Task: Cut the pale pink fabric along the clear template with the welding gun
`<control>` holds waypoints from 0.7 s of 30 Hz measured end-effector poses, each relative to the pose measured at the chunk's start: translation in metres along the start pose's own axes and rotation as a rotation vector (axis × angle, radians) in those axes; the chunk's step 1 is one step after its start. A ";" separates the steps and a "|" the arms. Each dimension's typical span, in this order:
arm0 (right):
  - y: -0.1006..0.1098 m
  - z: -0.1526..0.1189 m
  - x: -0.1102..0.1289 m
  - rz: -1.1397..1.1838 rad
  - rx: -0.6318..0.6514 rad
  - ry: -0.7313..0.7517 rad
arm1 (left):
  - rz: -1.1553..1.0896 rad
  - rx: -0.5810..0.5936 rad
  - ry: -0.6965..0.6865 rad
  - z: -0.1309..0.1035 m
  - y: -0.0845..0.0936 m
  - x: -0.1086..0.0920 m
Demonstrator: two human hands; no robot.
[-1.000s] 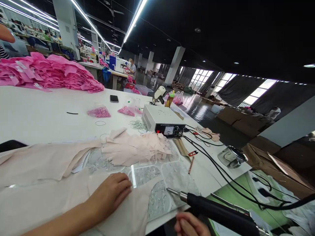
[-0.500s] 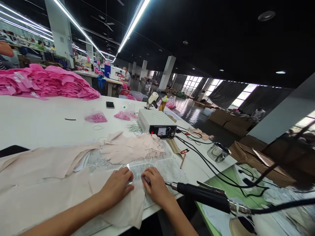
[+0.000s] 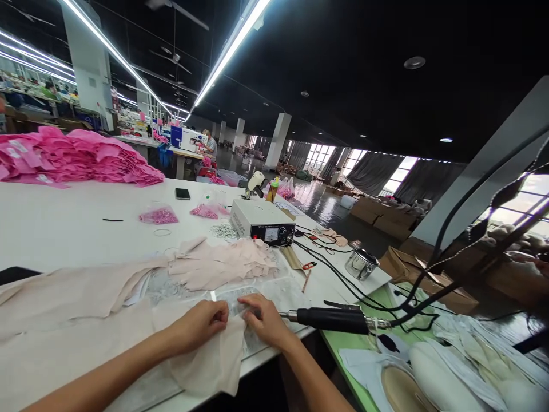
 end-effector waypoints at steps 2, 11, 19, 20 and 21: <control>-0.002 0.005 0.005 0.078 0.104 -0.045 | -0.051 0.032 -0.039 -0.005 0.005 -0.003; -0.036 0.030 0.014 0.386 0.505 -0.241 | -0.179 -0.018 -0.021 -0.018 0.037 0.009; -0.060 0.041 0.020 0.524 0.496 -0.356 | -0.204 -0.100 0.214 -0.032 0.040 0.044; -0.062 0.043 0.023 0.537 0.507 -0.364 | -0.214 -0.114 0.229 -0.033 0.040 0.045; -0.065 0.046 0.024 0.548 0.518 -0.372 | -0.224 -0.131 0.246 -0.033 0.041 0.046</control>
Point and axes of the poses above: each hand's wrist, its own z-axis towards the middle knuckle, its own y-axis out of the back of the hand, x = y × z, the point moved 6 cm from there along z, towards the middle knuckle, and after that the axes turned 10 degrees about -x, right-handed, at the moved point
